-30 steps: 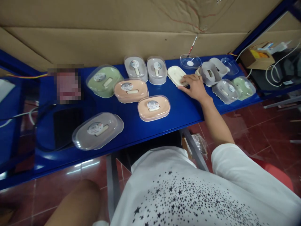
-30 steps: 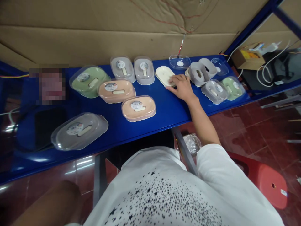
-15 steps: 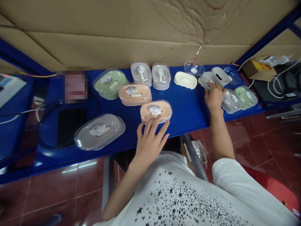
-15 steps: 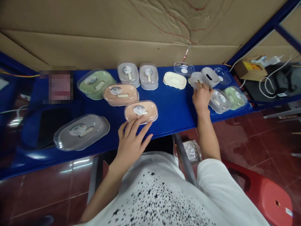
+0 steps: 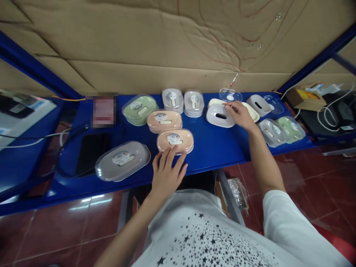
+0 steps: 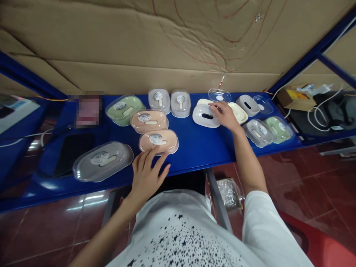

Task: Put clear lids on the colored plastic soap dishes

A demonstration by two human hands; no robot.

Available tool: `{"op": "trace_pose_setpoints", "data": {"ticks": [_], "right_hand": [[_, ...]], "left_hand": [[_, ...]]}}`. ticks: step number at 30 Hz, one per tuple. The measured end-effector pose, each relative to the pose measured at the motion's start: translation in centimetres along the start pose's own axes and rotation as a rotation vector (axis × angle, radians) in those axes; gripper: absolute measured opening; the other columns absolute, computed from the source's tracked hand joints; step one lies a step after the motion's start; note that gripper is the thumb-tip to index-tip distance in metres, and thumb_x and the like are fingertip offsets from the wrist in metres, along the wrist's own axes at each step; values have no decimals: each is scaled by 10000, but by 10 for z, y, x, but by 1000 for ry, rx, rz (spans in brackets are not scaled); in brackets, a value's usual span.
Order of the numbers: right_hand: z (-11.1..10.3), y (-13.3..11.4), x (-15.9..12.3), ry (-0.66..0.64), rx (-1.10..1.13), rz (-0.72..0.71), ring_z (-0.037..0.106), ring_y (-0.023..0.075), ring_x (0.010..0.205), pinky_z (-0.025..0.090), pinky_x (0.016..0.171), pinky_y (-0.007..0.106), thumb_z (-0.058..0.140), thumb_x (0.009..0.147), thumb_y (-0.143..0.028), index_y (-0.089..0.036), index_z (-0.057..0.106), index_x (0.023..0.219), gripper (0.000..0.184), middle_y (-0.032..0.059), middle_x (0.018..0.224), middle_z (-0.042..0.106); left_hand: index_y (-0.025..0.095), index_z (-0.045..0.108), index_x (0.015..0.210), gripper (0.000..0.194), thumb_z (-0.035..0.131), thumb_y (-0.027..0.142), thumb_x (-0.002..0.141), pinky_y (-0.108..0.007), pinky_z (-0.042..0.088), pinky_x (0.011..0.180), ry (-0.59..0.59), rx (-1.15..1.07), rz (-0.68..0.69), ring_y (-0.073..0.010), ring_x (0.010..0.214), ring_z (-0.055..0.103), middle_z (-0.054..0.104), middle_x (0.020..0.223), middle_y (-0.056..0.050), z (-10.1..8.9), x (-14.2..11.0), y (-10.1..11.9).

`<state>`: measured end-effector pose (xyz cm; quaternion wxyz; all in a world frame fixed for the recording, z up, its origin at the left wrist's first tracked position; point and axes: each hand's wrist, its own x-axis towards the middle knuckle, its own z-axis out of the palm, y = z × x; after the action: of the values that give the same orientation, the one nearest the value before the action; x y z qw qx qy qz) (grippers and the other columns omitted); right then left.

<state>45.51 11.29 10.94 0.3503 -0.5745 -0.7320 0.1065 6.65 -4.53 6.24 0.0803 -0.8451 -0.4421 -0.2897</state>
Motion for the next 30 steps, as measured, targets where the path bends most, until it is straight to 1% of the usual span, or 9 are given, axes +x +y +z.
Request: {"op": "trace_pose_setpoints", "data": {"ticks": [6,9,12,15,17,19,22,25,30], "right_hand": [[6,4,8,-57,-101,158,673,341,1361,481,1204,567,296,1085,-759,-235,763,1329,743,130,1409,750],[9,-6,-8,-134,-115,160,687,341,1352,491,1201,579,330,1083,-752,-243,764,1319,709,119,1389,763],[9,-27,-40,-173,-167,107,641,344,1416,455,1221,623,335,1106,-696,-275,728,1387,640,112,1467,718],[1,-53,-76,-241,-205,33,440,392,1592,342,1273,697,505,1054,-715,-349,562,1586,648,99,1703,497],[-7,-67,-95,-353,-192,-37,299,419,1660,278,1306,708,702,935,-750,-411,431,1669,852,72,1800,325],[-12,-75,-106,-457,-158,-82,310,421,1655,299,1304,700,809,865,-719,-451,380,1684,963,64,1798,329],[-14,-81,-109,-450,-140,-107,454,373,1584,394,1265,657,786,950,-556,-443,422,1652,799,74,1708,482],[-10,-84,-105,-440,-181,-129,442,372,1591,407,1254,661,773,962,-415,-404,520,1590,677,79,1713,470],[-15,-83,-88,-473,-104,-201,438,365,1596,408,1270,643,758,967,-420,-414,654,1472,515,36,1708,484]], "left_hand": [[205,675,1416,434,733,286,994,-583,417,1213,1,27,-3,-387,1463,581,570,1621,-202,4,-8,0],[219,682,1409,446,748,241,967,-631,398,1227,48,-5,-2,-394,1438,602,593,1595,-203,2,-9,3],[220,700,1375,424,726,171,954,-553,454,1218,83,-123,90,-337,1405,634,675,1496,-176,-2,-7,14],[188,707,1347,385,683,137,966,-452,543,1149,29,-238,221,-301,1378,653,693,1462,-168,-3,3,31],[174,700,1352,377,664,139,978,-454,568,1126,14,-294,243,-312,1377,651,681,1473,-177,-1,12,40],[170,695,1353,372,652,138,985,-472,575,1123,22,-331,234,-320,1369,653,680,1467,-180,1,19,46],[177,694,1340,356,656,137,989,-478,569,1128,50,-332,211,-309,1336,668,697,1432,-172,0,22,45],[186,683,1343,368,680,125,981,-478,554,1141,86,-290,167,-299,1325,672,705,1410,-170,-6,15,34],[183,641,1428,462,710,140,973,-549,518,1161,68,-163,7,-367,1411,612,642,1509,-208,-15,-1,9]]}}
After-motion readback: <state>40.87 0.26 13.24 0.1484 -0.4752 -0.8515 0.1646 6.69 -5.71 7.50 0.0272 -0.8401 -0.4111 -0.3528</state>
